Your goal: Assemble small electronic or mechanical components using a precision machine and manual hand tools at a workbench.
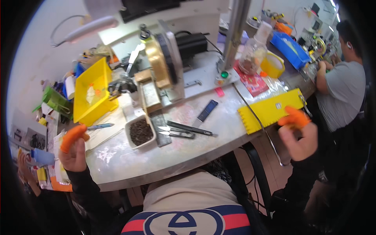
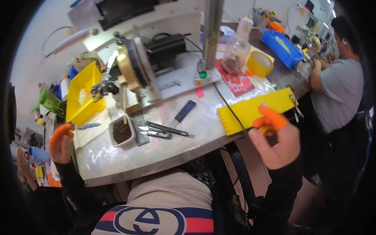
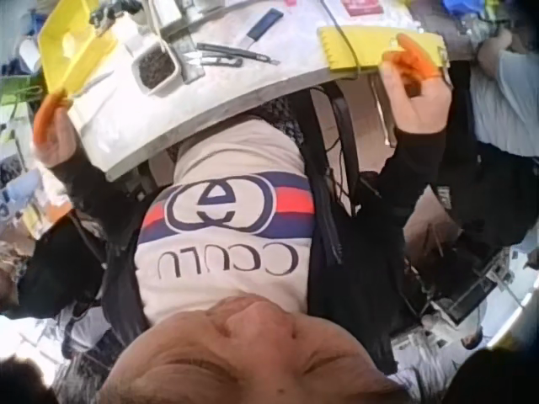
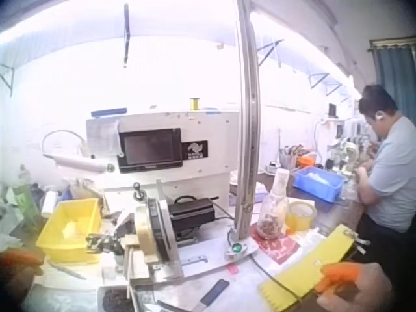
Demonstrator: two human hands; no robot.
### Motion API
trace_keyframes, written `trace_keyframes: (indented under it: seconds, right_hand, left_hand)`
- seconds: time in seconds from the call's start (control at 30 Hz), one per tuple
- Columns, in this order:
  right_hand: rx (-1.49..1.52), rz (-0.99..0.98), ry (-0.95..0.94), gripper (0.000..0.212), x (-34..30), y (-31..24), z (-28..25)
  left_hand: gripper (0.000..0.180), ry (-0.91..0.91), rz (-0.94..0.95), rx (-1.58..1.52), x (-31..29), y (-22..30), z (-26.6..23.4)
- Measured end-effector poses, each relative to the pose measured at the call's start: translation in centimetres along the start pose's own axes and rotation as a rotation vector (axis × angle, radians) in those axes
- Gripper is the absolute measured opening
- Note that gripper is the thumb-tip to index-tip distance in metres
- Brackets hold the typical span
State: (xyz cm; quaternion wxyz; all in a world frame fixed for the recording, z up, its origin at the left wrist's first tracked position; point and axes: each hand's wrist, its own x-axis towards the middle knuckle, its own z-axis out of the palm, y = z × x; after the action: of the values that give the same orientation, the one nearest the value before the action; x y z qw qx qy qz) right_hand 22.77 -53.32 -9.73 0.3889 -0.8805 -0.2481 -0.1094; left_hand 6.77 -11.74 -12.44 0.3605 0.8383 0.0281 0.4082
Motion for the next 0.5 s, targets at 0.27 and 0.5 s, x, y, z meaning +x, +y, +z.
trace_keyframes:
  seconds: [0.27, 0.5]
  right_hand:
    - [0.44, -0.504, 0.258, 0.02, 4.3, -6.4, 9.5]
    - [0.739, -0.554, -0.864, 0.084, 2.3, -12.6, 20.3]
  left_hand:
    - [0.022, 0.313, 0.205, -0.615, 9.7, 5.4, -1.0]
    - [0.022, 0.293, 0.143, -1.076, 12.6, 3.0, -1.3]
